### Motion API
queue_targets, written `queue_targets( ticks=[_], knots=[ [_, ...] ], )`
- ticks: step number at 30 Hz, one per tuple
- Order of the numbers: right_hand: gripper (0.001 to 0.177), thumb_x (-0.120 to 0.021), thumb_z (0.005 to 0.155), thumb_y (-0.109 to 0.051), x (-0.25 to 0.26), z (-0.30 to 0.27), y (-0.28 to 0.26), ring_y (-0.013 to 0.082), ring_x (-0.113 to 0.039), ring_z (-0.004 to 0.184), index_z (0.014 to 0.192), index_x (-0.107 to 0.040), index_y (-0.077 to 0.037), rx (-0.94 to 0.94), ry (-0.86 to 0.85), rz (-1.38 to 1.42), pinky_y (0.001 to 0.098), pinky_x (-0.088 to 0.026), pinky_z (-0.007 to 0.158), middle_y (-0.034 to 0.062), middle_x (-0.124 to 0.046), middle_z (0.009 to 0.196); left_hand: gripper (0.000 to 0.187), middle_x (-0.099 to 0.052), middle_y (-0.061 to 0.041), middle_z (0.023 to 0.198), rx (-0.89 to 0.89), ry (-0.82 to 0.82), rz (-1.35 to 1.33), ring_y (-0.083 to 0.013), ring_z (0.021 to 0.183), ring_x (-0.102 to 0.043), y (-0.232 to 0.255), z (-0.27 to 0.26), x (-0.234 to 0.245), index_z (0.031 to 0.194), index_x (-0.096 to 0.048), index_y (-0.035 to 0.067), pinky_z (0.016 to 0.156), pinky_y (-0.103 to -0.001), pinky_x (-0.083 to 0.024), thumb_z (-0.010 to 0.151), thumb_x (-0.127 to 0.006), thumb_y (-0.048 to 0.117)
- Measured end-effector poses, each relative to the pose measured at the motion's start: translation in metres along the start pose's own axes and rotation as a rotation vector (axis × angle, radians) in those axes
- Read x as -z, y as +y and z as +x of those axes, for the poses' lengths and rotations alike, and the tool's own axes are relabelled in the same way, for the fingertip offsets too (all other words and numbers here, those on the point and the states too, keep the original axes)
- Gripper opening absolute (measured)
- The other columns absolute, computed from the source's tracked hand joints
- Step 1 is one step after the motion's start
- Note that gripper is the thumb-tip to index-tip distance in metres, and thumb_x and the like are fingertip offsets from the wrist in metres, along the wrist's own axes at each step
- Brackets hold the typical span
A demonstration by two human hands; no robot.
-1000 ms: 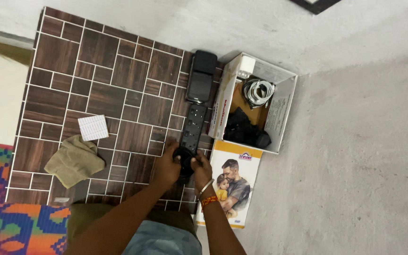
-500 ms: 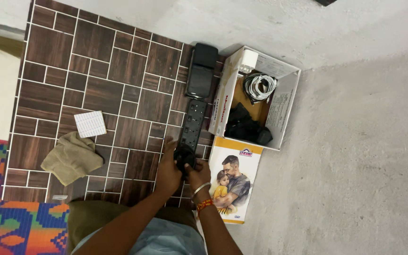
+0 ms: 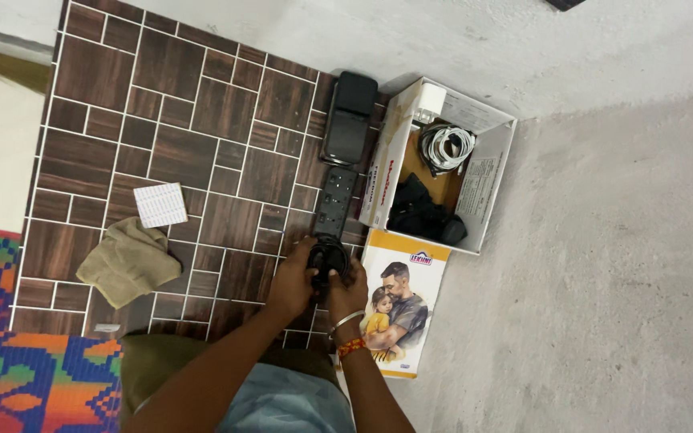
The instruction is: The person coils a black power cable and places it on a tiled table. They then pick up a small yellow packet, place it into a white box, and arrange a white power adapter and a black smartphone inside the same box.
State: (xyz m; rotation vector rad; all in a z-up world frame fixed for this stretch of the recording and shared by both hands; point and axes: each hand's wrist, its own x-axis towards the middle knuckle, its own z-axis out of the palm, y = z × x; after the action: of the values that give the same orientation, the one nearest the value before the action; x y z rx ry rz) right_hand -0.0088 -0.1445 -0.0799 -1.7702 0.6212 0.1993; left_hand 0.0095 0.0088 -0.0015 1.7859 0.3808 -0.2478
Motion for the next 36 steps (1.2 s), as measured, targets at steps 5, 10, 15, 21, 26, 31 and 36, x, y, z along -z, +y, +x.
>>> queue_targets(
  ticks=[5,10,15,21,26,31,36],
  knots=[
    [0.060,-0.069,0.087,0.000,-0.001,-0.009,0.012,0.0227,-0.067,0.112,0.142,-0.046,-0.001,0.129,0.001,0.045,0.0328,-0.056,0.095,0.0139,-0.066,0.126,0.063,-0.066,-0.025,0.121,0.016,0.004,-0.002,-0.0433,0.111,-0.066,-0.006,-0.011,0.011,0.144,-0.047,0.008,0.088,-0.048,-0.055,0.085,-0.063,-0.004],
    [0.065,-0.075,0.079,0.000,-0.003,-0.039,-0.033,0.0288,-0.061,0.113,0.139,-0.050,-0.002,0.278,0.123,-0.314,0.0379,-0.051,0.097,0.0152,-0.061,0.124,0.060,-0.061,-0.026,0.126,-0.063,0.071,0.132,-0.0466,0.116,-0.059,-0.023,-0.031,0.020,0.142,-0.050,0.006,0.097,-0.051,-0.049,0.084,-0.059,-0.007],
    [0.066,-0.077,0.074,0.000,-0.019,-0.073,-0.079,0.0368,-0.055,0.113,0.136,-0.054,-0.003,0.466,0.184,-0.533,0.0445,-0.047,0.098,0.0184,-0.058,0.123,0.051,-0.059,-0.024,0.133,-0.144,0.143,0.179,-0.0466,0.121,-0.055,-0.026,-0.050,0.049,0.129,-0.058,0.005,0.099,-0.051,-0.046,0.079,-0.060,-0.007],
    [0.056,-0.072,0.081,-0.003,-0.054,-0.105,-0.096,0.0300,-0.061,0.113,0.135,-0.056,-0.007,0.369,0.042,-0.442,0.0396,-0.053,0.091,0.0155,-0.059,0.127,0.048,-0.057,-0.025,0.133,-0.255,0.245,0.227,-0.0458,0.125,-0.053,-0.043,-0.065,0.095,0.123,-0.061,-0.001,0.108,-0.049,-0.044,0.076,-0.058,-0.010],
    [0.051,-0.072,0.085,-0.004,-0.089,-0.135,-0.094,0.0278,-0.062,0.115,0.134,-0.056,-0.006,0.383,-0.055,-0.470,0.0369,-0.054,0.095,0.0139,-0.060,0.125,0.046,-0.052,-0.026,0.140,-0.194,0.303,0.318,-0.0464,0.132,-0.049,-0.051,-0.085,0.146,0.120,-0.064,0.000,0.111,-0.051,-0.042,0.076,-0.059,-0.009],
    [0.050,-0.069,0.084,0.001,-0.126,-0.154,-0.094,0.0274,-0.064,0.116,0.132,-0.058,-0.006,0.459,-0.146,-0.388,0.0374,-0.055,0.094,0.0124,-0.061,0.126,0.056,-0.031,-0.030,0.153,-0.046,0.229,0.555,-0.0529,0.142,-0.027,-0.056,-0.084,0.202,0.118,-0.064,0.002,0.113,-0.056,-0.033,0.064,-0.073,0.004],
    [0.049,-0.069,0.083,0.003,-0.157,-0.165,-0.093,0.0263,-0.061,0.117,0.129,-0.060,-0.008,0.412,-0.208,-0.446,0.0371,-0.057,0.088,0.0114,-0.059,0.126,0.057,-0.024,-0.024,0.160,0.046,0.076,0.787,-0.0489,0.147,-0.022,-0.080,-0.076,0.242,0.125,-0.069,0.021,0.112,-0.062,-0.032,0.072,-0.072,0.000]
  ],
)
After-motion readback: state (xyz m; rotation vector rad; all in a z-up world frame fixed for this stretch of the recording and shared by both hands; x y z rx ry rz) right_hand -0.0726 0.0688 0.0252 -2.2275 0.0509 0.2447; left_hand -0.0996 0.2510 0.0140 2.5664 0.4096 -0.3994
